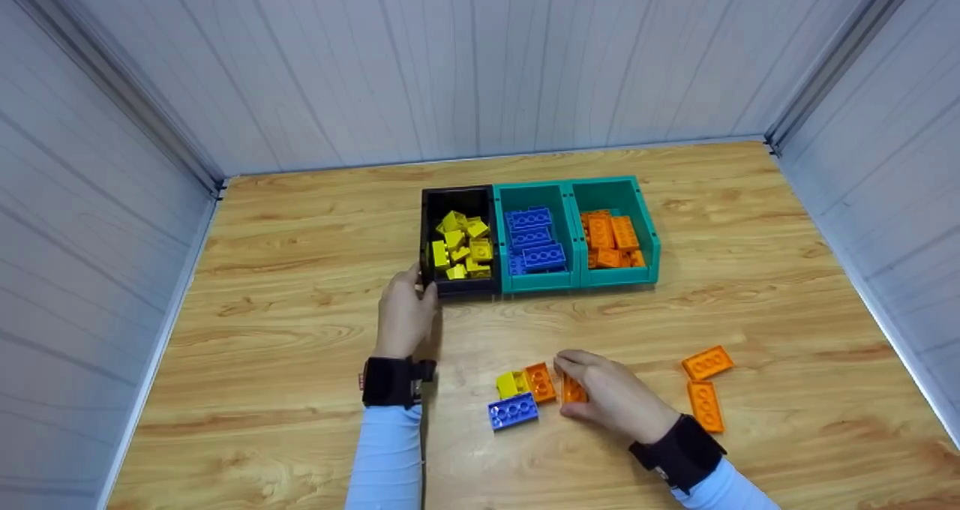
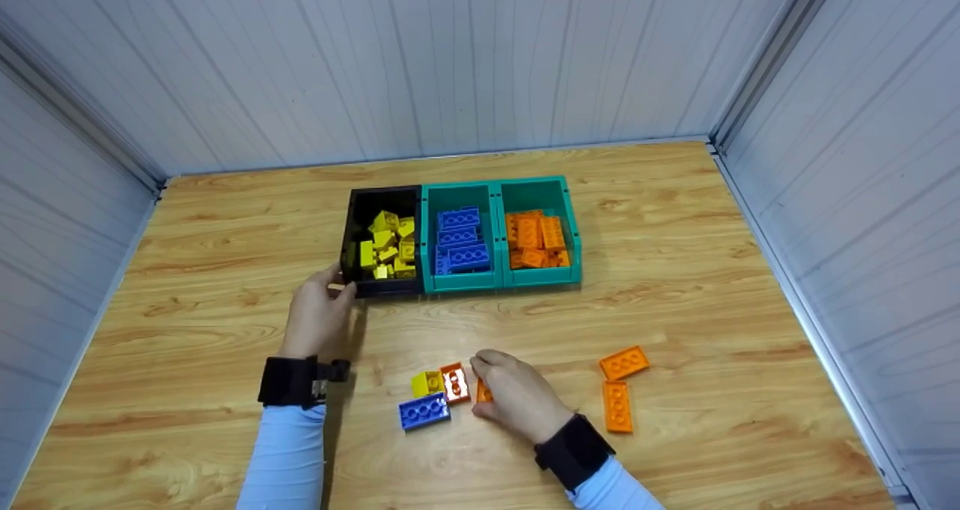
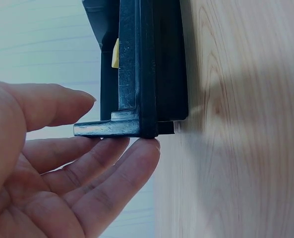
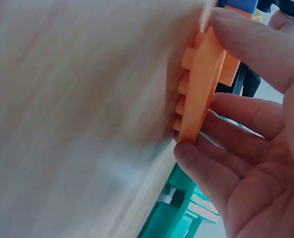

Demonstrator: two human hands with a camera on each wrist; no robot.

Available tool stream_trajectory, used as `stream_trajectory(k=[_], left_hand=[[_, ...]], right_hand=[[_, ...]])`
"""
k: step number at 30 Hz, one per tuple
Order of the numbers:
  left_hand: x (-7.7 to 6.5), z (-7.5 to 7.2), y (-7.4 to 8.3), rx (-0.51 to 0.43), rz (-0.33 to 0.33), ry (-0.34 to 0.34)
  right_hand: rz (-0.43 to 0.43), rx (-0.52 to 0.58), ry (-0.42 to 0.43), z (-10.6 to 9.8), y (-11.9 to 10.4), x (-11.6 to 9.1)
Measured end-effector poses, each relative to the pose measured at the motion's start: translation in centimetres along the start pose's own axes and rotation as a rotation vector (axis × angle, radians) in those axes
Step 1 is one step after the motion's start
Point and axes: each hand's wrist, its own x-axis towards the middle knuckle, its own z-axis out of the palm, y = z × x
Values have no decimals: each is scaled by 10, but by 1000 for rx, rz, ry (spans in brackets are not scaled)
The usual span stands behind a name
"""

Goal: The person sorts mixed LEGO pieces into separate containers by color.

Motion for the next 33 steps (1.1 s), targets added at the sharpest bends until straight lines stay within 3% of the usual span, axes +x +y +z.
stream_trajectory(k=[9, 18, 26, 33], left_hand=[[0, -2, 1, -17, -11, -19], [0, -3, 1, 6, 8, -22], [-1, -2, 1, 5, 25, 2], [-1, -2, 2, 41, 46, 5]], right_hand=[[-22, -3, 55, -22, 19, 0], [77, -43, 85, -76, 44, 15], [164, -74, 58, -128, 82, 56], [189, -76, 9, -144, 114, 95]])
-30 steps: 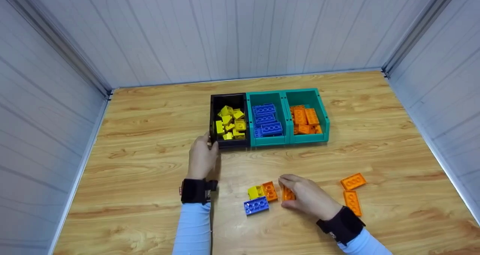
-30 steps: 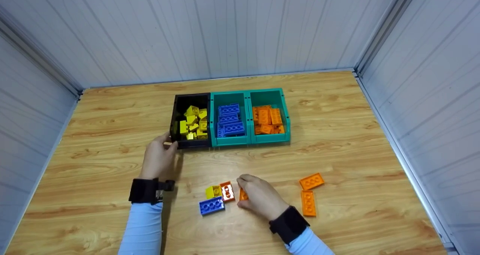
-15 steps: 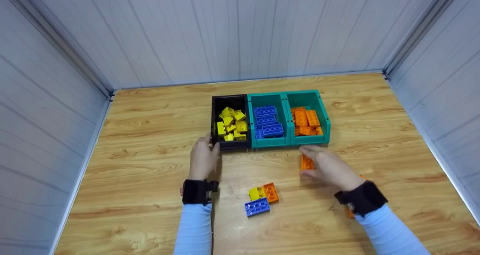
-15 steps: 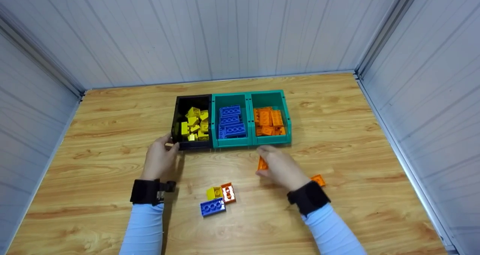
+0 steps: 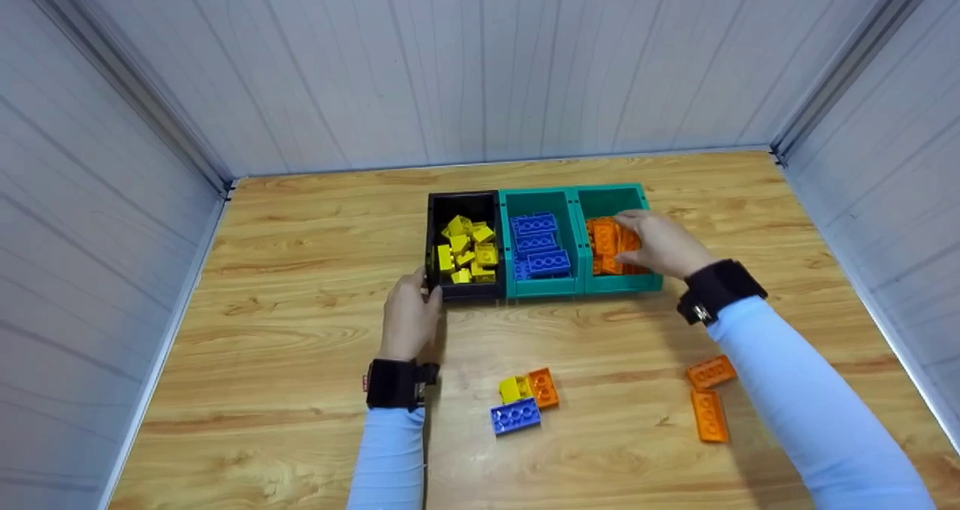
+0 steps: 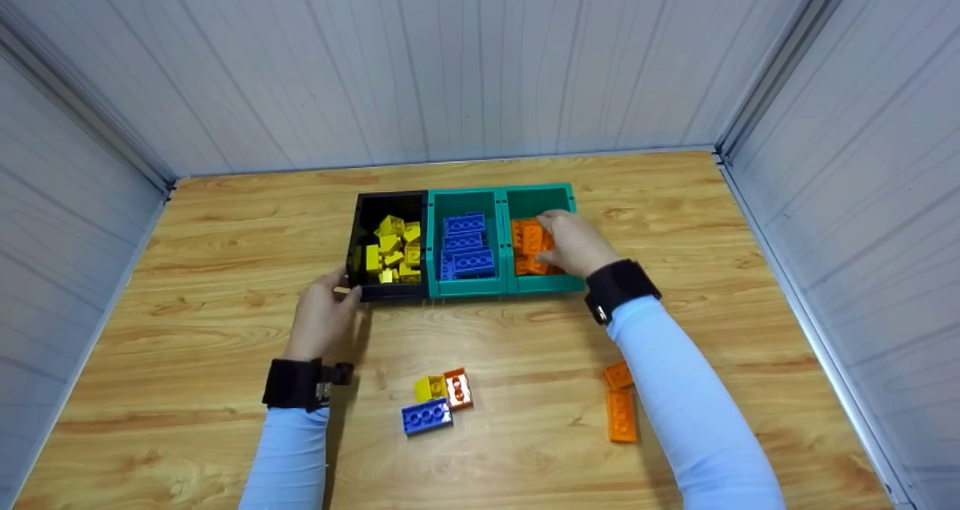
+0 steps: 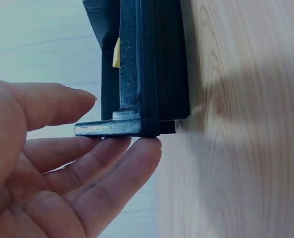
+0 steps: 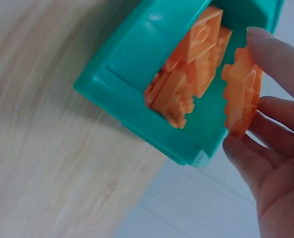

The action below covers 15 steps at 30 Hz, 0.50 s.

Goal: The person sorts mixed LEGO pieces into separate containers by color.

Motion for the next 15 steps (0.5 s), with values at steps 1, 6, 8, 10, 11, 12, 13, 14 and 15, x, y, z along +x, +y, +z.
stream_trajectory(k=[1, 6, 8, 10, 11, 12, 13, 14, 15], left_hand=[[0, 0, 0, 1, -2, -2], [0, 1, 1, -16, -26, -13], [0, 1, 0, -21, -30, -16], [0, 1, 0, -25, -35, -20], [0, 1, 0, -27, -37, -23], [0, 1, 0, -27, -37, -22], [0, 0, -1, -28, -36, -23], [0, 0, -1, -29, -37, -23], [1, 0, -1, -28, -38, -21]], right_hand=[[10, 2, -6, 0, 2, 5], [23, -27, -65, -1, 7, 24], [17, -46, -95, -1, 8, 28], [10, -59, -115, -1, 9, 30], [5, -62, -118, -1, 10, 30], [-1, -60, -117, -2, 10, 30], [-3, -54, -110, -2, 11, 30], [-7, -48, -102, -3, 11, 29], [-11, -44, -92, -4, 10, 28]])
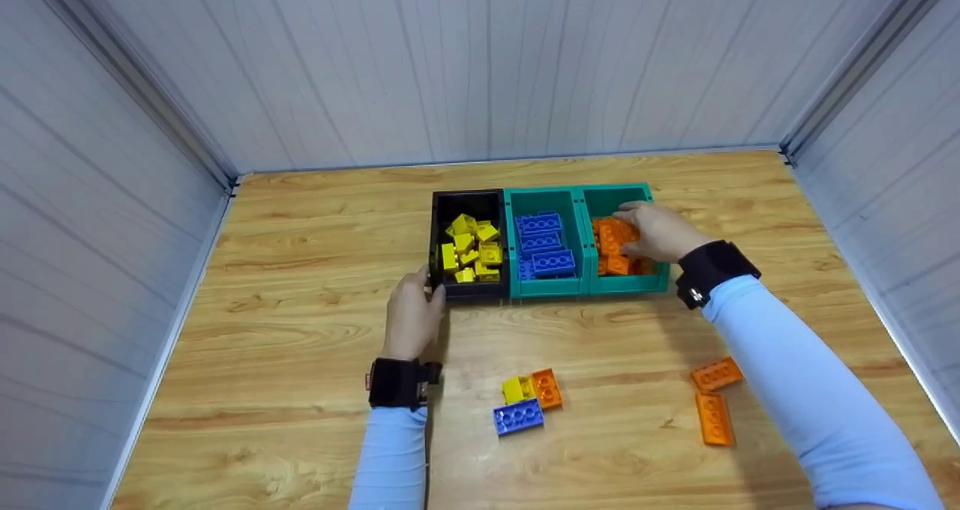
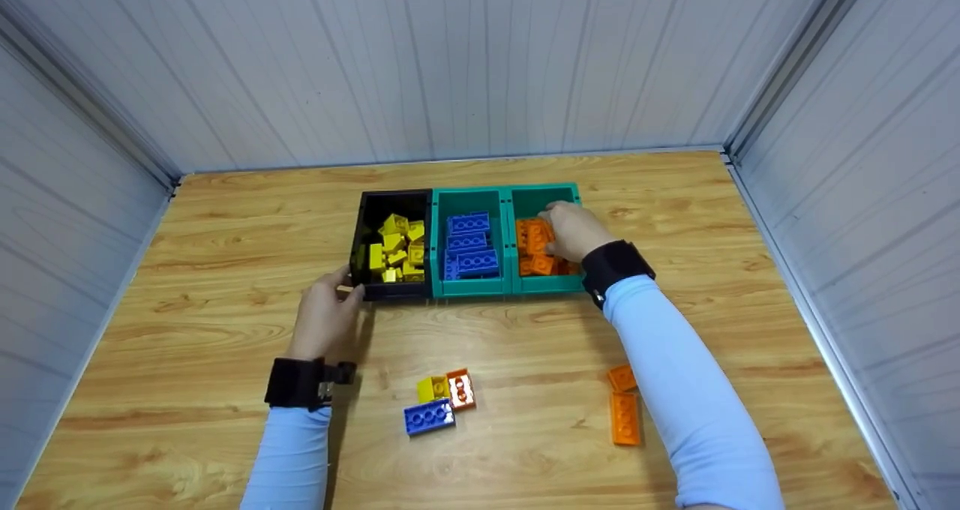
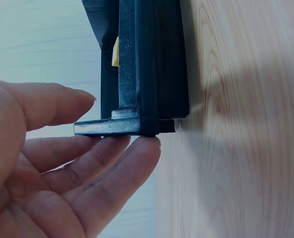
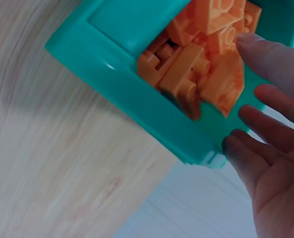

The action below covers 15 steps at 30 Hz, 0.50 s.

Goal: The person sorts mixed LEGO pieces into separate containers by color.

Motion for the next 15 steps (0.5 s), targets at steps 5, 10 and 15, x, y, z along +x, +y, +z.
stream_trajectory(k=[5, 10, 15], left_hand=[[1, 1, 0, 9, 4, 5], [0, 2, -1, 33, 0, 8], [1, 2, -1, 45, 7, 17]], right_hand=[[-20, 7, 76, -3, -12, -15], [-105, 7, 179, 4, -36, -36], [-192, 39, 212, 29, -63, -57]])
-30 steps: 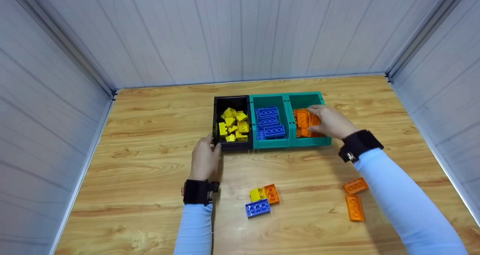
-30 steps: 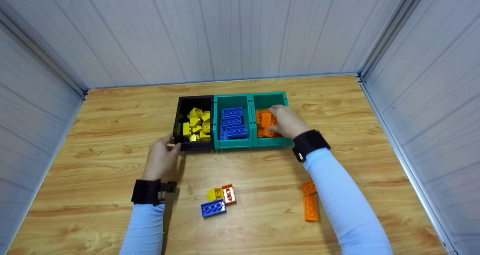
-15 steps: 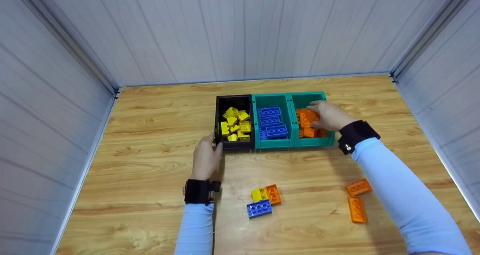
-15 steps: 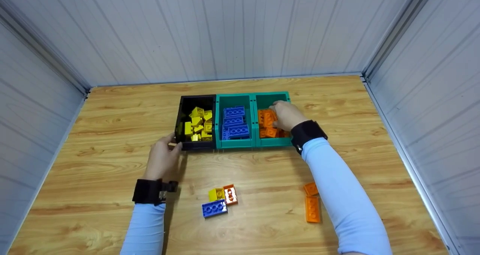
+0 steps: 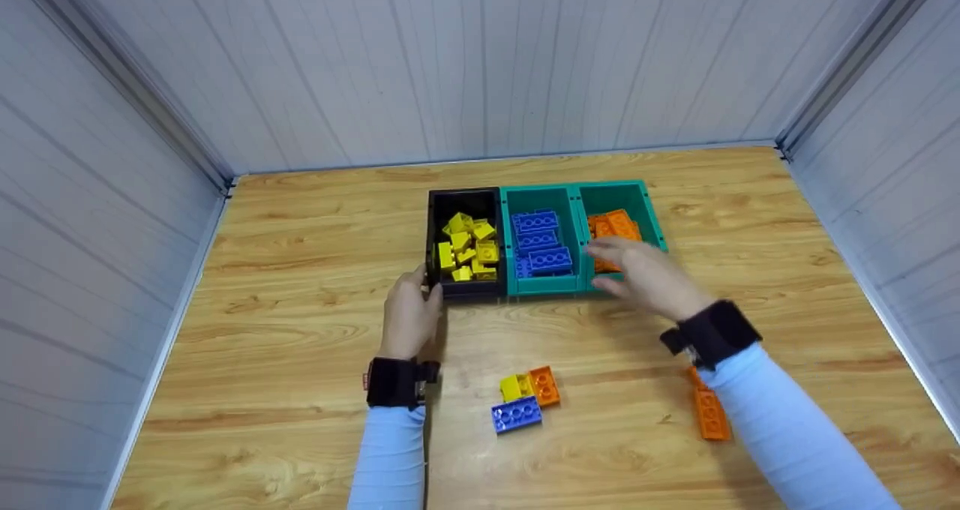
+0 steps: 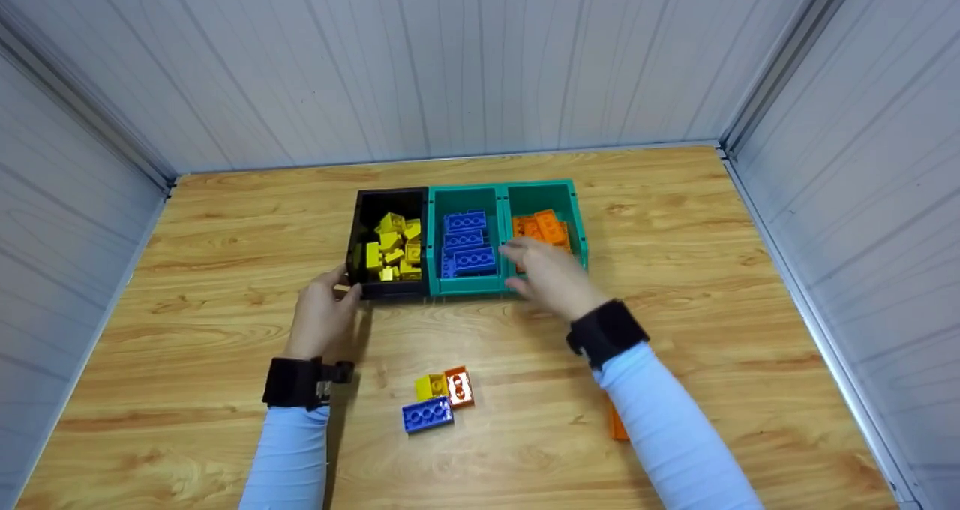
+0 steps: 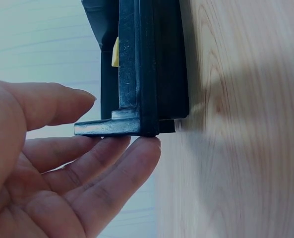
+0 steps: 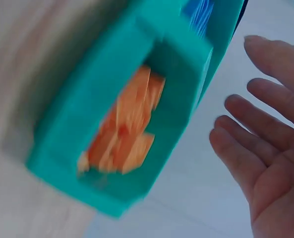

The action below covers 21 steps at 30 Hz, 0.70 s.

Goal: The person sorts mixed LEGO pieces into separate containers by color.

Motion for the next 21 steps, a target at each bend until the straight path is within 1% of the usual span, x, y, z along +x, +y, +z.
stream_trajectory(k=[6, 11, 17, 21], left_hand=[[-1, 0, 1, -8, 3, 5], [0, 0, 1, -12, 3, 4], [0, -1, 0, -8, 8, -8], [0, -2, 0, -22, -1, -19]], right_hand=[[-112, 41, -22, 41, -32, -20], [-166, 91, -82, 70, -54, -34], [-221, 124, -164, 92, -68, -45], [-237, 120, -160, 99, -72, -49]])
